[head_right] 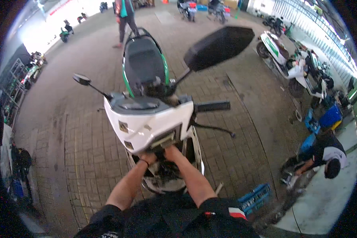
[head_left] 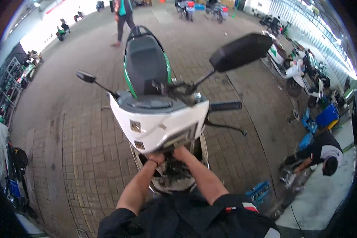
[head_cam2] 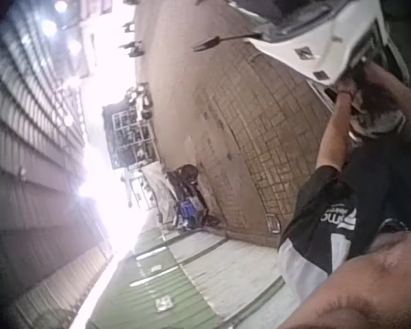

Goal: The person repairs the internal components of a motorcycle by hand, using a screwdriver to manipulate parts inside the front casing.

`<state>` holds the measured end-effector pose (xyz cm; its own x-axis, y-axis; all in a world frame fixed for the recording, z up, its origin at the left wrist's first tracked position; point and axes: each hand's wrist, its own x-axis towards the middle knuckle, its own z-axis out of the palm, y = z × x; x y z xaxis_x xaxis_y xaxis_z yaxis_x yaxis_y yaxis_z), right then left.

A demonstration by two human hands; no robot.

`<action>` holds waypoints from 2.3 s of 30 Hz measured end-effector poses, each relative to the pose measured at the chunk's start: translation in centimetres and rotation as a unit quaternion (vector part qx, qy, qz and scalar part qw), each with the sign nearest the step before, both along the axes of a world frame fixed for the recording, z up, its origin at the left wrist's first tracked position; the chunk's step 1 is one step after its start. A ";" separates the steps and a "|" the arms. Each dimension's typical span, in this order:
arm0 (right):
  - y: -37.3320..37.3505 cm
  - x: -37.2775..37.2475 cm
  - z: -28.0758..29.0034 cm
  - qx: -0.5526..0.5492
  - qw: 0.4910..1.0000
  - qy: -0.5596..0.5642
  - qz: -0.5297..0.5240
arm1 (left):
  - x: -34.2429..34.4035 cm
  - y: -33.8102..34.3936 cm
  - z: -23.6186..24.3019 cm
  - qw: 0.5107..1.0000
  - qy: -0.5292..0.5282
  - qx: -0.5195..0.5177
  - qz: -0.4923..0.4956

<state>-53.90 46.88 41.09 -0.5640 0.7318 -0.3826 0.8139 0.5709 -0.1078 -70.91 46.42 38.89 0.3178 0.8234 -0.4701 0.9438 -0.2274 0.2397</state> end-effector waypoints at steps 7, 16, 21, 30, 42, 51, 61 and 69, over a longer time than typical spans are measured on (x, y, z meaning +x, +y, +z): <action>0.3 -1.5 4.6 0.090 0.964 -0.195 0.160 | -1.1 0.2 0.2 0.996 -0.034 0.086 -0.011; 0.1 0.6 1.8 0.013 0.900 0.372 -0.225 | -0.7 -0.5 -0.1 0.995 -0.025 0.082 -0.052; -1.2 1.2 3.3 -0.054 0.853 0.445 -0.269 | -0.2 -0.7 3.5 0.998 -0.046 -0.001 -0.034; -0.3 -3.2 -1.6 0.107 0.973 0.170 -0.114 | -3.8 0.1 -2.6 0.985 -0.076 0.143 -0.059; -8.2 -0.2 8.9 0.242 0.708 0.479 -0.460 | -2.9 2.4 -3.4 0.976 -0.020 0.181 -0.120; -41.3 15.3 -8.0 0.192 0.456 0.300 -0.816 | -0.8 0.5 1.1 0.959 0.137 0.154 -0.194; -59.0 13.2 -18.0 -0.241 0.429 0.225 -0.841 | -8.0 3.1 -2.1 0.921 0.220 0.247 -0.206; -56.8 22.7 -19.7 -0.203 0.425 0.268 -0.840 | -12.8 5.4 -1.9 0.883 0.229 0.320 -0.257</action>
